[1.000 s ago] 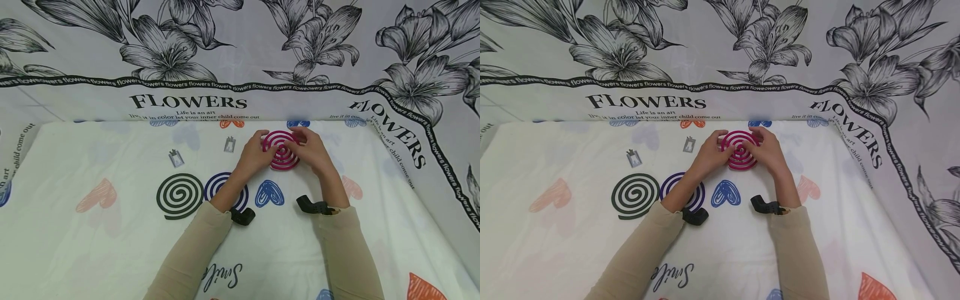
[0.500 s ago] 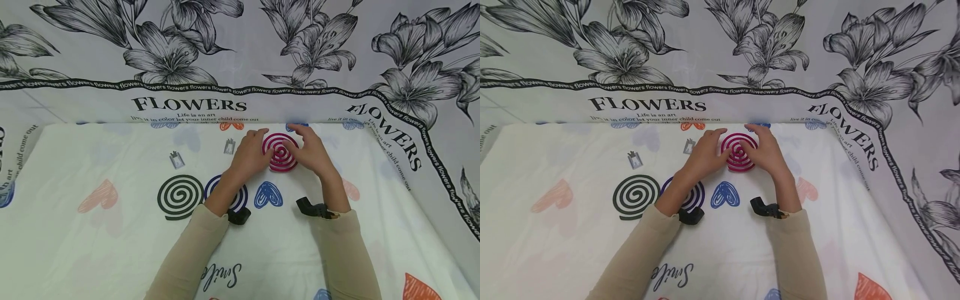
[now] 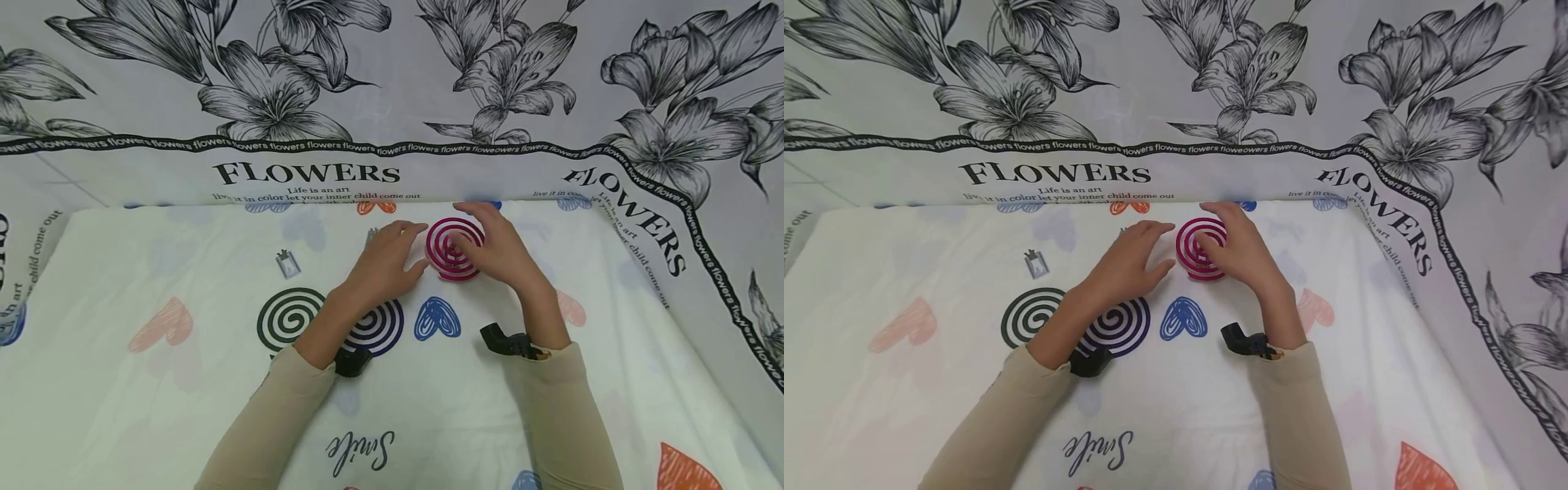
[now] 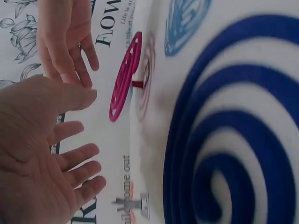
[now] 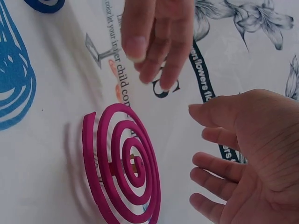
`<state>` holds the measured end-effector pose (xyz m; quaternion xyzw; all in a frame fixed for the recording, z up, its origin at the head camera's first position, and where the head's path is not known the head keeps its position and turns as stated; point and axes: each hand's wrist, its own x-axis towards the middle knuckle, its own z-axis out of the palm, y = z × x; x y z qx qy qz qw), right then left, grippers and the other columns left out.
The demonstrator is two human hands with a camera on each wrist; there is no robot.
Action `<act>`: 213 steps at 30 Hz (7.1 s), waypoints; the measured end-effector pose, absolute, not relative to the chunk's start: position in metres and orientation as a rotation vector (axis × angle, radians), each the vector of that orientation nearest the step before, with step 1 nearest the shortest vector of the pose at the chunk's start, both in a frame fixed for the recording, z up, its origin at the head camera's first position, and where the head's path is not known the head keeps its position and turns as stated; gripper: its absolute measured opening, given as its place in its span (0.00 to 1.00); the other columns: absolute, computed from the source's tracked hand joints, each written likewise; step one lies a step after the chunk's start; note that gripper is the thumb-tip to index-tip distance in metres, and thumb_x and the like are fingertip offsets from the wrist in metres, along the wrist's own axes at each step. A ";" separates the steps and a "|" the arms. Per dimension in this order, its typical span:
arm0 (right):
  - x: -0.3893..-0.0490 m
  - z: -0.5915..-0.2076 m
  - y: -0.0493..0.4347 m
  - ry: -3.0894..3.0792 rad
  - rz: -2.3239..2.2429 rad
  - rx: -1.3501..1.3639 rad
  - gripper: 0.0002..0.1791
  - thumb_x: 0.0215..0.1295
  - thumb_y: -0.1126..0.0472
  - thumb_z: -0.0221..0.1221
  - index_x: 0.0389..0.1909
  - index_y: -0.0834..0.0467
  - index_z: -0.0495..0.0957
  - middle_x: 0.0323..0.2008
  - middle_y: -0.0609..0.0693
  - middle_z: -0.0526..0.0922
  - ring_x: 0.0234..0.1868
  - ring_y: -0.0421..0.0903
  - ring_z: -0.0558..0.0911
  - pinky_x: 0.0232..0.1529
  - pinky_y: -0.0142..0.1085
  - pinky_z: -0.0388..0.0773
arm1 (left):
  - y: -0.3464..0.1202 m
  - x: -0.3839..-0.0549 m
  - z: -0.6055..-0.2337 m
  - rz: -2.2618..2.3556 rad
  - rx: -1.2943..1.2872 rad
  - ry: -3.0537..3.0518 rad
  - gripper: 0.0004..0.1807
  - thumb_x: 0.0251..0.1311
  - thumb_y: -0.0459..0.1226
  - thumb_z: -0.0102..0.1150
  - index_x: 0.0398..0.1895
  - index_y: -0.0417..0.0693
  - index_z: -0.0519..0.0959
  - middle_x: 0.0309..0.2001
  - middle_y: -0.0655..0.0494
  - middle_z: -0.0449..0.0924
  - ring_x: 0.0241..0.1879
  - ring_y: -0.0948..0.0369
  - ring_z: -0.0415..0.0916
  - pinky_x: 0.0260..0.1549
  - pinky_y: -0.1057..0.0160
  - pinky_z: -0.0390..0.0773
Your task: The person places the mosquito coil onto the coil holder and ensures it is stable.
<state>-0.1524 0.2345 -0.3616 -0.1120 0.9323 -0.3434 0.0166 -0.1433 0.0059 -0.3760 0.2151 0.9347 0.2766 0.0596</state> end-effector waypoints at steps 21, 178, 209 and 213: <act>-0.143 -0.355 0.206 2.754 -0.958 -0.491 0.41 0.72 0.50 0.66 0.82 0.49 0.62 0.80 0.55 0.67 0.80 0.58 0.68 0.73 0.59 0.76 | -0.082 -0.116 -0.387 0.701 0.634 2.758 0.40 0.67 0.53 0.68 0.79 0.50 0.68 0.76 0.46 0.71 0.77 0.45 0.68 0.79 0.40 0.66; -0.099 -0.383 0.143 2.662 -0.636 -0.817 0.64 0.46 0.35 0.81 0.81 0.55 0.63 0.75 0.51 0.74 0.76 0.49 0.74 0.77 0.47 0.74 | -0.123 -0.087 -0.368 0.739 0.767 2.656 0.61 0.46 0.49 0.87 0.81 0.41 0.62 0.71 0.45 0.73 0.69 0.48 0.76 0.72 0.43 0.76; -0.150 -0.359 0.146 2.576 -0.884 -0.611 0.65 0.50 0.44 0.82 0.85 0.46 0.54 0.60 0.54 0.74 0.51 0.50 0.78 0.52 0.42 0.85 | -0.121 -0.134 -0.357 1.243 0.472 2.446 0.47 0.67 0.43 0.72 0.84 0.47 0.57 0.79 0.46 0.65 0.66 0.46 0.78 0.55 0.49 0.88; -0.155 -0.356 0.144 2.578 -0.910 -0.587 0.65 0.51 0.45 0.82 0.86 0.46 0.53 0.63 0.54 0.73 0.53 0.51 0.79 0.55 0.44 0.86 | -0.121 -0.140 -0.357 1.360 0.405 2.403 0.42 0.70 0.40 0.68 0.83 0.48 0.59 0.75 0.46 0.70 0.64 0.47 0.79 0.52 0.51 0.89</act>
